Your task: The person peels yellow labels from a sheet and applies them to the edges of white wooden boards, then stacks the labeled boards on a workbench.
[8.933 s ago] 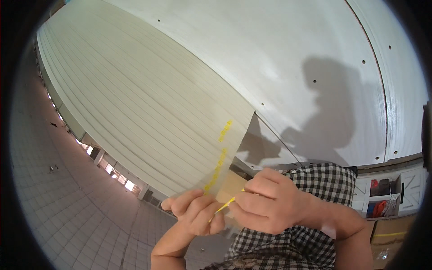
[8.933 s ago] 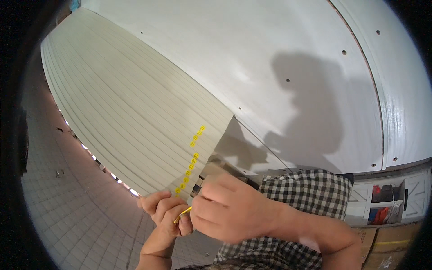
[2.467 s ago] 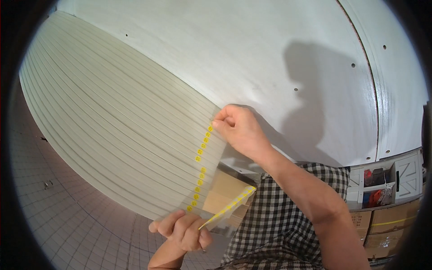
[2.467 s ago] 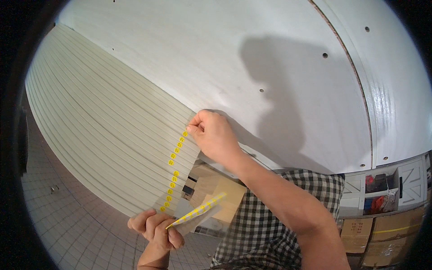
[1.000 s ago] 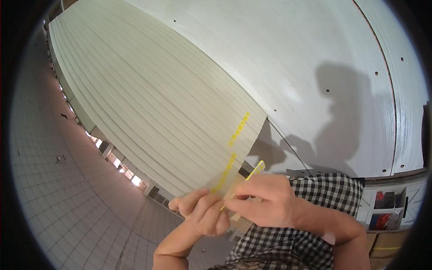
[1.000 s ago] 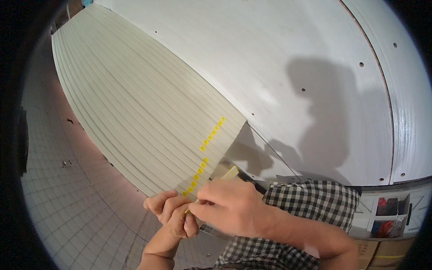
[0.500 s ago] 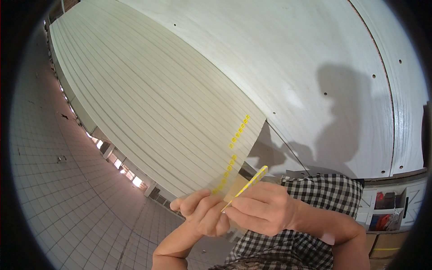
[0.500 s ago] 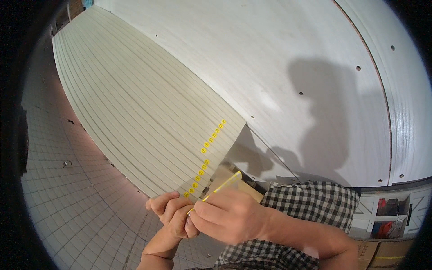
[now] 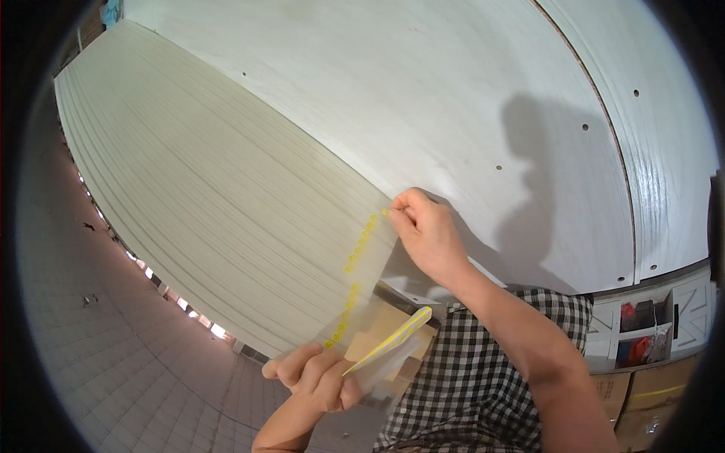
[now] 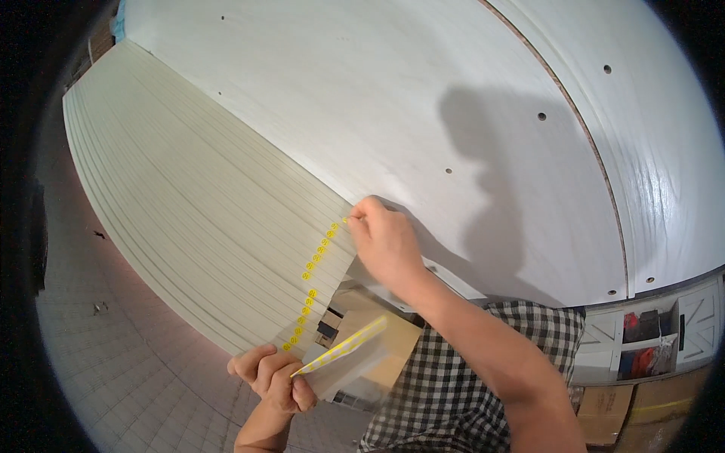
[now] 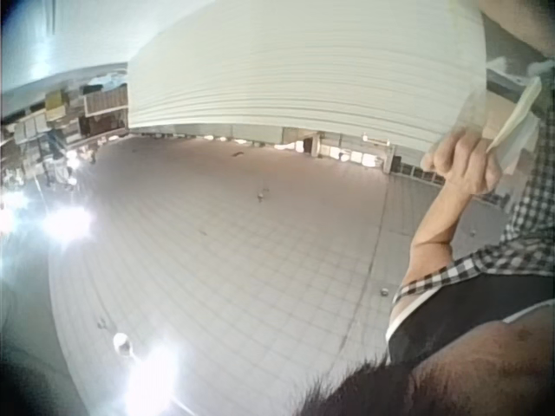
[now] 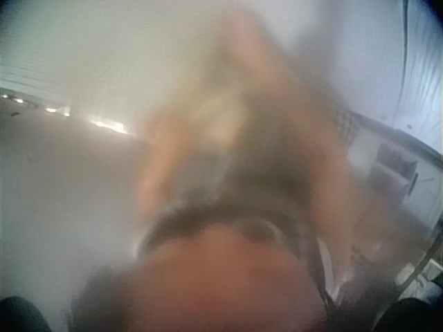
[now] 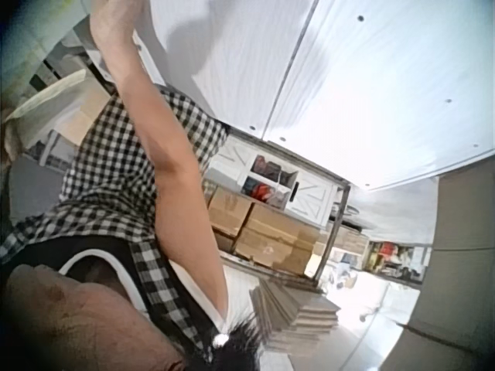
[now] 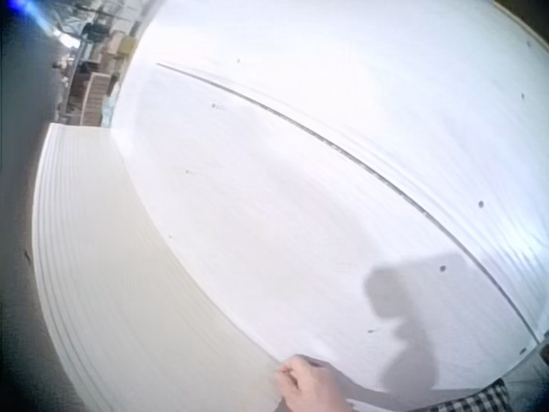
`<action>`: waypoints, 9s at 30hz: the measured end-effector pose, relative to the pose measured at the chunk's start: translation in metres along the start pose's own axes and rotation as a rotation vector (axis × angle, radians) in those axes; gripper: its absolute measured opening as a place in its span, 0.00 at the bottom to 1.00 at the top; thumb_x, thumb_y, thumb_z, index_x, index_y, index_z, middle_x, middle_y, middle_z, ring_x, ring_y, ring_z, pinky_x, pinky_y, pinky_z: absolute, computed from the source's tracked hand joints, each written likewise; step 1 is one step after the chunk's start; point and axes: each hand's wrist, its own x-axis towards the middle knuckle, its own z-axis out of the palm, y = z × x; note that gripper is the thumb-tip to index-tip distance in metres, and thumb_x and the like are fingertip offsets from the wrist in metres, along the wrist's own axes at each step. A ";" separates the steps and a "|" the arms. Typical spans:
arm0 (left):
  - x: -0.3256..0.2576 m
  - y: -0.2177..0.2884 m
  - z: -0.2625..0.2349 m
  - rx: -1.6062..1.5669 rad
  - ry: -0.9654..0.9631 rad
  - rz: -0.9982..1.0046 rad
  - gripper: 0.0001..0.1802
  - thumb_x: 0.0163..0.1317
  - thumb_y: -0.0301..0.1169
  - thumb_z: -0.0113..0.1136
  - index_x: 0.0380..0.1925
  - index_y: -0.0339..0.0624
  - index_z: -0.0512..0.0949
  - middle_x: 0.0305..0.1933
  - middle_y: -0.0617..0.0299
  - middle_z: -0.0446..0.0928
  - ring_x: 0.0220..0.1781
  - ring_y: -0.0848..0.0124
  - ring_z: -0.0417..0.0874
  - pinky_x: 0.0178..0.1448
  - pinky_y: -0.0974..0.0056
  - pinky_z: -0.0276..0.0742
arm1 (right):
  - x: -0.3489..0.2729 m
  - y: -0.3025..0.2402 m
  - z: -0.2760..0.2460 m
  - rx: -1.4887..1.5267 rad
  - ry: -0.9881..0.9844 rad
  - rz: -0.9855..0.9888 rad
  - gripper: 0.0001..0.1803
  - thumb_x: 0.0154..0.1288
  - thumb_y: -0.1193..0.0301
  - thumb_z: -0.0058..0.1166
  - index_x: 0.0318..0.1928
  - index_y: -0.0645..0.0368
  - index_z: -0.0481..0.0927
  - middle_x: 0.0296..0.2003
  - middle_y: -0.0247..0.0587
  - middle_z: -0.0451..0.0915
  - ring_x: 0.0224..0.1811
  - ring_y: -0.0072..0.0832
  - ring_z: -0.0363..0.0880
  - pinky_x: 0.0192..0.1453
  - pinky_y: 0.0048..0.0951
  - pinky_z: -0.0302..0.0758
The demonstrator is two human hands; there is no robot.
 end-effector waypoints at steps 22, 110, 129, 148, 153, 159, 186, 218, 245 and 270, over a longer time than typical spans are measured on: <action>-0.003 0.001 -0.008 0.008 -0.084 0.040 0.03 0.47 0.36 0.49 0.20 0.54 0.71 0.24 0.73 0.73 0.41 0.66 0.69 0.46 0.57 0.53 | 0.003 0.004 0.014 -0.019 -0.040 -0.054 0.05 0.64 0.75 0.47 0.35 0.66 0.72 0.22 0.46 0.78 0.21 0.29 0.75 0.26 0.30 0.68; -0.004 0.001 -0.006 0.040 -0.064 0.033 0.08 0.49 0.34 0.47 0.16 0.45 0.69 0.21 0.64 0.73 0.39 0.61 0.69 0.47 0.57 0.57 | 0.000 0.010 0.016 -0.023 0.100 -0.206 0.08 0.53 0.80 0.51 0.35 0.58 0.76 0.14 0.45 0.72 0.16 0.37 0.72 0.23 0.34 0.69; -0.003 0.005 -0.010 0.048 -0.110 0.033 0.09 0.51 0.35 0.47 0.15 0.48 0.69 0.19 0.66 0.71 0.39 0.63 0.68 0.47 0.58 0.58 | -0.008 0.015 0.016 0.271 0.029 -0.017 0.09 0.58 0.79 0.49 0.40 0.66 0.75 0.19 0.41 0.76 0.18 0.20 0.70 0.25 0.24 0.68; -0.002 0.006 -0.010 0.021 -0.090 0.050 0.09 0.53 0.36 0.47 0.17 0.50 0.69 0.19 0.68 0.71 0.38 0.64 0.69 0.46 0.59 0.57 | 0.000 0.010 0.015 -0.044 0.083 -0.142 0.04 0.59 0.76 0.51 0.32 0.64 0.72 0.18 0.47 0.76 0.20 0.42 0.78 0.26 0.39 0.73; -0.002 0.006 -0.010 0.011 -0.074 0.055 0.09 0.52 0.36 0.47 0.16 0.51 0.69 0.19 0.69 0.71 0.38 0.65 0.69 0.46 0.59 0.57 | 0.005 0.010 0.012 -0.294 0.031 -0.303 0.05 0.54 0.81 0.49 0.33 0.67 0.70 0.17 0.51 0.76 0.22 0.44 0.79 0.28 0.40 0.76; -0.002 0.005 -0.012 0.015 -0.099 0.053 0.09 0.53 0.37 0.47 0.16 0.51 0.70 0.19 0.70 0.71 0.39 0.66 0.68 0.46 0.60 0.56 | 0.013 0.004 0.006 -0.532 -0.068 -0.437 0.08 0.47 0.81 0.51 0.30 0.70 0.68 0.14 0.51 0.76 0.18 0.42 0.79 0.25 0.35 0.77; -0.001 0.005 -0.013 0.021 -0.112 0.056 0.07 0.52 0.36 0.47 0.17 0.52 0.70 0.21 0.70 0.71 0.39 0.66 0.69 0.46 0.60 0.56 | 0.013 0.004 0.006 -0.519 -0.060 -0.499 0.06 0.48 0.81 0.50 0.27 0.67 0.66 0.12 0.48 0.73 0.16 0.41 0.78 0.21 0.35 0.76; -0.003 0.004 -0.015 0.030 -0.140 0.068 0.06 0.51 0.37 0.48 0.20 0.53 0.71 0.23 0.71 0.72 0.40 0.66 0.69 0.46 0.59 0.55 | 0.013 0.000 0.002 -0.402 -0.163 -0.312 0.05 0.61 0.77 0.44 0.30 0.67 0.67 0.18 0.54 0.74 0.23 0.50 0.76 0.28 0.44 0.72; -0.003 0.007 -0.013 0.031 -0.094 0.054 0.06 0.47 0.36 0.49 0.18 0.50 0.71 0.22 0.69 0.73 0.39 0.65 0.69 0.45 0.58 0.55 | -0.028 0.024 0.003 -0.526 -0.090 -0.431 0.31 0.51 0.81 0.47 0.60 0.58 0.69 0.23 0.45 0.77 0.20 0.40 0.77 0.23 0.38 0.74; 0.008 -0.004 0.017 -0.063 0.099 0.028 0.05 0.43 0.32 0.53 0.19 0.43 0.73 0.27 0.63 0.75 0.40 0.64 0.74 0.48 0.57 0.53 | -0.079 0.037 -0.057 -0.029 0.000 0.044 0.16 0.68 0.71 0.42 0.54 0.57 0.74 0.21 0.34 0.73 0.19 0.18 0.69 0.26 0.23 0.69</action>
